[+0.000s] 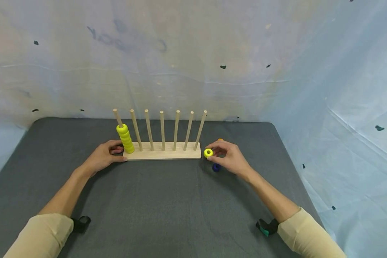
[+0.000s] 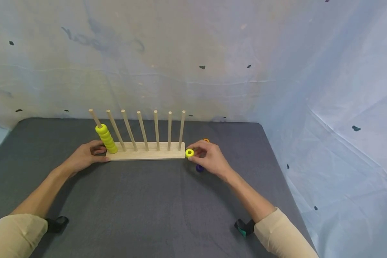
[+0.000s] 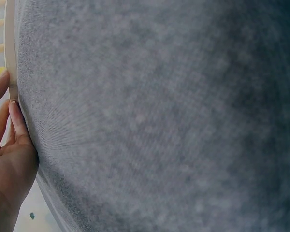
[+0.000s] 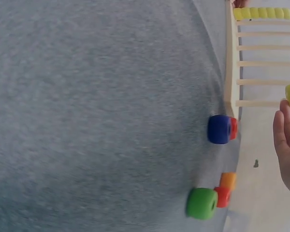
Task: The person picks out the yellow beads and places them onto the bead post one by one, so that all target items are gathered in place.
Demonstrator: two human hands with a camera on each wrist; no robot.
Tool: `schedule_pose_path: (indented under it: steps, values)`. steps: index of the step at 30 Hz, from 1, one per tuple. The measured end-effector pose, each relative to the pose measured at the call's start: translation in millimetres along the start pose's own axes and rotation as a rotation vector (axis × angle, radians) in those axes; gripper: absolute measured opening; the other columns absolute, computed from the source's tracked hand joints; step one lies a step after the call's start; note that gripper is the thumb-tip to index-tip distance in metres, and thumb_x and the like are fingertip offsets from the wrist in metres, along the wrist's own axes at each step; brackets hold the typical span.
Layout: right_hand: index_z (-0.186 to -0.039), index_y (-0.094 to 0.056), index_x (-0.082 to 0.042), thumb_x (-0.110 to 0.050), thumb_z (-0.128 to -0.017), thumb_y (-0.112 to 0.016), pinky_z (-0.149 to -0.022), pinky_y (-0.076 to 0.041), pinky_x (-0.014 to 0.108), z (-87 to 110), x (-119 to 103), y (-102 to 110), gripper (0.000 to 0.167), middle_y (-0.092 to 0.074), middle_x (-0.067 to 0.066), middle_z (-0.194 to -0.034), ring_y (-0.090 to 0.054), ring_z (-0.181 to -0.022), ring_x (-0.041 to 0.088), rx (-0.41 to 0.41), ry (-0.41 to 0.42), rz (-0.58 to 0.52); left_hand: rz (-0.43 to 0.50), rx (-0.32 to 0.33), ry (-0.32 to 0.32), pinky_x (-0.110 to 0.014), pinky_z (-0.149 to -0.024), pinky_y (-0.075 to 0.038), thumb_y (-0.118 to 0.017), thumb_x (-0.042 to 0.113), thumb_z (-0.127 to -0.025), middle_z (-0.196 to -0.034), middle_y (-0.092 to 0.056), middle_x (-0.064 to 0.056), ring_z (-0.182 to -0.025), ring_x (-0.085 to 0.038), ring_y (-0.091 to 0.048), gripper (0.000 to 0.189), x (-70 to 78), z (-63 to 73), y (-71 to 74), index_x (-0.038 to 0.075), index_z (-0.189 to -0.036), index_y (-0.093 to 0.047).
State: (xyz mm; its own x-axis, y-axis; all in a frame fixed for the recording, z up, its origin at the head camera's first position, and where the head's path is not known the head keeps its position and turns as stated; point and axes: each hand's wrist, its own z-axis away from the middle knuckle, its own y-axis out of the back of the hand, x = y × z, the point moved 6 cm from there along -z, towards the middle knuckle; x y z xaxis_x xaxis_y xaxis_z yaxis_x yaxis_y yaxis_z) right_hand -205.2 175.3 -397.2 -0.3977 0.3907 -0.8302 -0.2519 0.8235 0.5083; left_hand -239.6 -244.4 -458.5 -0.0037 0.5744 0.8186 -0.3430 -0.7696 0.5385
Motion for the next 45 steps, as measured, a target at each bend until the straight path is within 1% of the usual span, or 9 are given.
schedule_pose_path:
  steps: [3,7,12,15,19,23,28,36,45]
  values:
    - [-0.115,-0.071,-0.007,-0.003,-0.086,-0.078,-0.079,-0.058,0.041,-3.4,-11.1,0.4,0.03,-0.066,0.004,-0.105,-0.065,-0.09,0.024,-0.005,0.012,-0.01,0.0,0.0,0.003,-0.053,-0.106,-0.043,-0.076,0.018,-0.09,-0.147,-0.036,-0.028,-0.132,-0.043,-0.044,0.081,-0.6,-0.3,-0.4,-0.005,-0.152,-0.03]
    - [-0.115,-0.069,0.001,0.002,-0.087,-0.074,-0.08,-0.057,0.043,-7.7,-40.0,1.6,0.028,-0.066,0.012,-0.107,-0.065,-0.091,0.031,-0.022,0.034,-0.014,0.003,0.001,0.005,-0.054,-0.106,-0.043,-0.077,0.018,-0.089,-0.147,-0.036,-0.028,-0.132,-0.044,-0.044,0.082,-1.6,-0.7,-0.2,-0.005,-0.152,-0.03]
    - [-0.114,-0.069,0.004,0.006,-0.087,-0.072,-0.081,-0.058,0.04,-13.4,-67.0,3.9,0.027,-0.066,0.016,-0.108,-0.065,-0.091,0.029,-0.036,0.074,0.013,0.001,0.004,0.002,-0.054,-0.106,-0.042,-0.077,0.019,-0.089,-0.148,-0.034,-0.029,-0.131,-0.044,-0.044,0.082,-2.5,-1.2,0.6,-0.005,-0.152,-0.03]
    - [-0.113,-0.07,0.002,0.005,-0.086,-0.074,-0.081,-0.058,0.041,-18.5,-66.0,2.9,0.028,-0.067,0.013,-0.109,-0.065,-0.09,0.027,-0.046,0.11,0.034,-0.004,0.006,-0.001,-0.054,-0.107,-0.042,-0.077,0.018,-0.089,-0.148,-0.035,-0.028,-0.131,-0.044,-0.044,0.081,-2.6,-1.4,1.0,-0.005,-0.152,-0.031]
    - [-0.113,-0.071,-0.007,-0.003,-0.086,-0.078,-0.081,-0.059,0.038,-26.6,-56.5,0.6,0.029,-0.067,0.005,-0.11,-0.066,-0.091,0.02,-0.068,0.144,0.053,-0.009,0.004,0.004,-0.054,-0.107,-0.042,-0.076,0.016,-0.089,-0.146,-0.036,-0.027,-0.131,-0.043,-0.044,0.08,-4.0,-2.6,1.2,-0.004,-0.152,-0.032]
    - [-0.115,-0.072,-0.012,-0.012,-0.087,-0.078,-0.081,-0.059,0.037,-34.1,-59.6,0.2,0.028,-0.067,-0.002,-0.109,-0.066,-0.09,0.013,-0.095,0.182,0.084,-0.002,0.002,0.001,-0.054,-0.107,-0.041,-0.077,0.016,-0.089,-0.147,-0.036,-0.027,-0.132,-0.043,-0.043,0.08,-3.9,-3.0,0.6,-0.004,-0.152,-0.031]
    - [-0.116,-0.072,-0.012,-0.012,-0.088,-0.078,-0.08,-0.059,0.041,-41.4,-71.1,0.1,0.029,-0.07,-0.004,-0.107,-0.067,-0.088,0.009,-0.122,0.211,0.105,0.002,0.0,-0.004,-0.054,-0.107,-0.041,-0.077,0.017,-0.089,-0.146,-0.035,-0.028,-0.132,-0.044,-0.043,0.082,-3.4,-2.5,0.1,-0.004,-0.153,-0.03]
    - [-0.116,-0.072,-0.011,-0.011,-0.087,-0.078,-0.08,-0.059,0.035,-51.5,-88.1,0.7,0.029,-0.071,-0.003,-0.101,-0.068,-0.086,0.007,-0.149,0.216,0.129,0.004,-0.005,-0.001,-0.055,-0.108,-0.041,-0.077,0.018,-0.089,-0.148,-0.034,-0.029,-0.132,-0.045,-0.042,0.083,-3.5,-3.7,-0.5,-0.005,-0.153,-0.029]
    - [-0.116,-0.072,-0.01,-0.011,-0.087,-0.078,-0.079,-0.059,0.035,-64.5,-103.8,-1.0,0.03,-0.072,-0.003,-0.104,-0.068,-0.086,0.006,-0.185,0.242,0.146,0.013,-0.007,0.0,-0.054,-0.108,-0.04,-0.077,0.018,-0.089,-0.149,-0.034,-0.028,-0.133,-0.044,-0.042,0.083,-2.8,-4.3,-1.2,-0.004,-0.154,-0.029]
